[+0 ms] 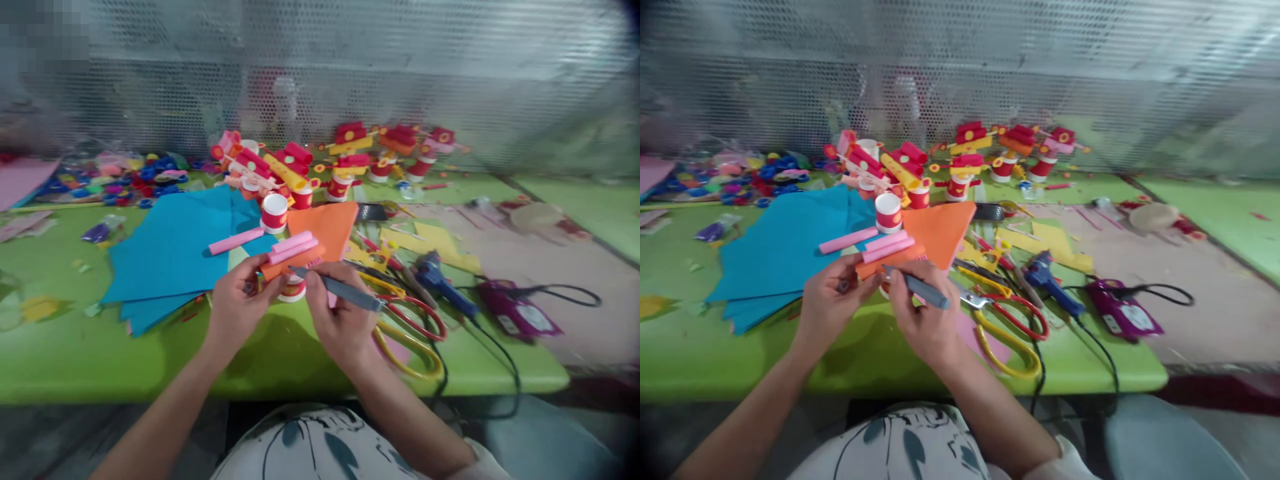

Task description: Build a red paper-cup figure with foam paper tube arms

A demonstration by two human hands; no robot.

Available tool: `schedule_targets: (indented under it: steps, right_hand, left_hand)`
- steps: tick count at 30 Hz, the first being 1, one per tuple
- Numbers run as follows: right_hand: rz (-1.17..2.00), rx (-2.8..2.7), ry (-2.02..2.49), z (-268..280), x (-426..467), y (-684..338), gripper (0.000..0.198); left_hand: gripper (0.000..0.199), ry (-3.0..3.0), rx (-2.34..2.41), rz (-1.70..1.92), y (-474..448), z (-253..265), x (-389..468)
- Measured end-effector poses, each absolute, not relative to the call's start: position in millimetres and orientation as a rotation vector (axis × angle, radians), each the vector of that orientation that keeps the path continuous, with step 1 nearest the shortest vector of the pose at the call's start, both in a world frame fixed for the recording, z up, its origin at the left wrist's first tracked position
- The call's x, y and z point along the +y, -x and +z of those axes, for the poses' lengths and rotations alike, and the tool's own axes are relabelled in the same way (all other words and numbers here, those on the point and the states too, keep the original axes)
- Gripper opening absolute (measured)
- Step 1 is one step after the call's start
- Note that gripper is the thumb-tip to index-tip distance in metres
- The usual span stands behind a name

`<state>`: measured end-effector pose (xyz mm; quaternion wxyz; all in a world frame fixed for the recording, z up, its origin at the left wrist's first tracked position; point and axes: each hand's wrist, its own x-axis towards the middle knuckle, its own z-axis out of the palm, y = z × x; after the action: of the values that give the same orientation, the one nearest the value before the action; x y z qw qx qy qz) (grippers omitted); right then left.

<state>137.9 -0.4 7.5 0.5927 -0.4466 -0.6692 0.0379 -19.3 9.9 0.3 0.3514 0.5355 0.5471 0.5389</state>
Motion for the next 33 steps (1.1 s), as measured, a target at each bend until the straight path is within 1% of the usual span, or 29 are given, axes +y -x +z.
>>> schedule_targets:
  steps: [4,11,18,21,25,33]
  right_hand:
    - [0.091,-1.524,1.024,4.6,0.3,-138.8,0.007]
    - [0.067,-1.542,1.029,5.2,-0.5,-140.8,0.004]
    - [0.065,-1.564,0.992,3.9,0.5,-140.5,0.011]
    - [0.075,-1.570,1.002,3.1,0.4,-140.6,0.009]
    - [0.009,-1.566,1.043,2.5,1.3,-140.2,0.004]
    - [0.017,-1.610,1.017,3.0,6.6,-138.6,0.007]
  left_hand:
    - [0.042,-1.404,1.382,1.395,19.4,-0.9,10.5]
    - [0.041,-1.426,1.405,1.394,18.0,-3.8,12.0]
    - [0.043,-1.378,1.343,1.386,17.0,-5.0,13.3]
    - [0.042,-1.391,1.314,1.389,16.9,-3.7,12.9]
    - [0.040,-1.406,1.312,1.385,16.9,-2.3,13.0]
    - [0.042,-1.385,1.313,1.339,17.2,1.9,12.4]
